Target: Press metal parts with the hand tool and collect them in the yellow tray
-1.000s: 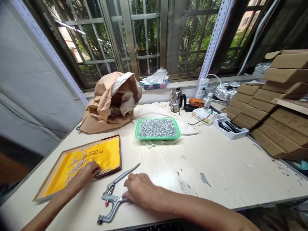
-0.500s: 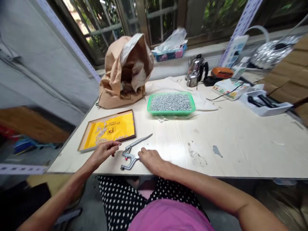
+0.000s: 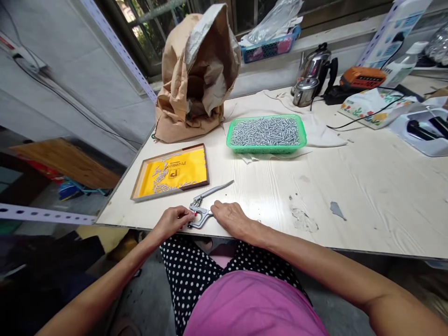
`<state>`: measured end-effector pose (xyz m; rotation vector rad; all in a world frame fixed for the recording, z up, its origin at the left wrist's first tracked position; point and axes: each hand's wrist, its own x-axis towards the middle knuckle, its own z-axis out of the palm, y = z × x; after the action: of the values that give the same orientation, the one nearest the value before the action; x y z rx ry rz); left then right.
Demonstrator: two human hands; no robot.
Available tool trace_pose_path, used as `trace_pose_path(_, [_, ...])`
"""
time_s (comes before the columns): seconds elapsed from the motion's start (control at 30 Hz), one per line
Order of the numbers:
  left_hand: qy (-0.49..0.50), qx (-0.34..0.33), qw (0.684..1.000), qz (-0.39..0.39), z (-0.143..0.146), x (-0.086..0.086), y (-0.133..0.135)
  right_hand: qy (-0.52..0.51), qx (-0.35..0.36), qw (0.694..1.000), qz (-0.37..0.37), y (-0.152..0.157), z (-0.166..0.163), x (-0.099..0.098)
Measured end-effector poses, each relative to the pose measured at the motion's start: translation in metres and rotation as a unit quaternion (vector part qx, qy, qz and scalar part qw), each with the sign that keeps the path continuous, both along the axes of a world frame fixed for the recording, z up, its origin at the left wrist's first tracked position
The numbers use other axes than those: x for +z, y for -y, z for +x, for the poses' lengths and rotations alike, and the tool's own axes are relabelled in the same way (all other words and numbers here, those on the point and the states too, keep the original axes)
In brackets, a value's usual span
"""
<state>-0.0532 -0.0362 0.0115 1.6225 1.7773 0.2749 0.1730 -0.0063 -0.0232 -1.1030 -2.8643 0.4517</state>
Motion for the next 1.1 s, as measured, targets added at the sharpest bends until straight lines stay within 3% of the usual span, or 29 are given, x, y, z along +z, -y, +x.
trace_pose_path(0.33, [-0.051, -0.033, 0.995, -0.074, 0.001, 0.006, -0.015, -0.004, -0.003, 1.000, -0.001, 0.001, 0.000, 0.001])
trace_pose_path(0.43, [-0.033, -0.043, 0.990, -0.131, -0.004, 0.002, -0.021, -0.008, 0.002, 1.000, 0.002, 0.001, 0.001, 0.000])
trace_pose_path(0.57, [0.025, -0.008, 0.985, -0.170, -0.009, -0.006, -0.022, -0.032, 0.006, 0.999, 0.020, 0.002, 0.002, -0.006])
trace_pose_path(0.73, [0.024, 0.025, 0.987, -0.156, -0.007, -0.008, -0.012, -0.071, 0.009, 0.996, 0.054, 0.004, 0.003, -0.017])
trace_pose_path(0.93, [0.025, 0.025, 0.989, -0.146, -0.002, 0.002, -0.005, -0.090, 0.017, 0.993, 0.079, 0.004, 0.004, -0.019])
trace_pose_path(1.1, [-0.068, -0.056, 0.992, -0.092, -0.003, 0.010, -0.017, -0.092, 0.020, 0.993, 0.069, 0.004, 0.004, -0.019])
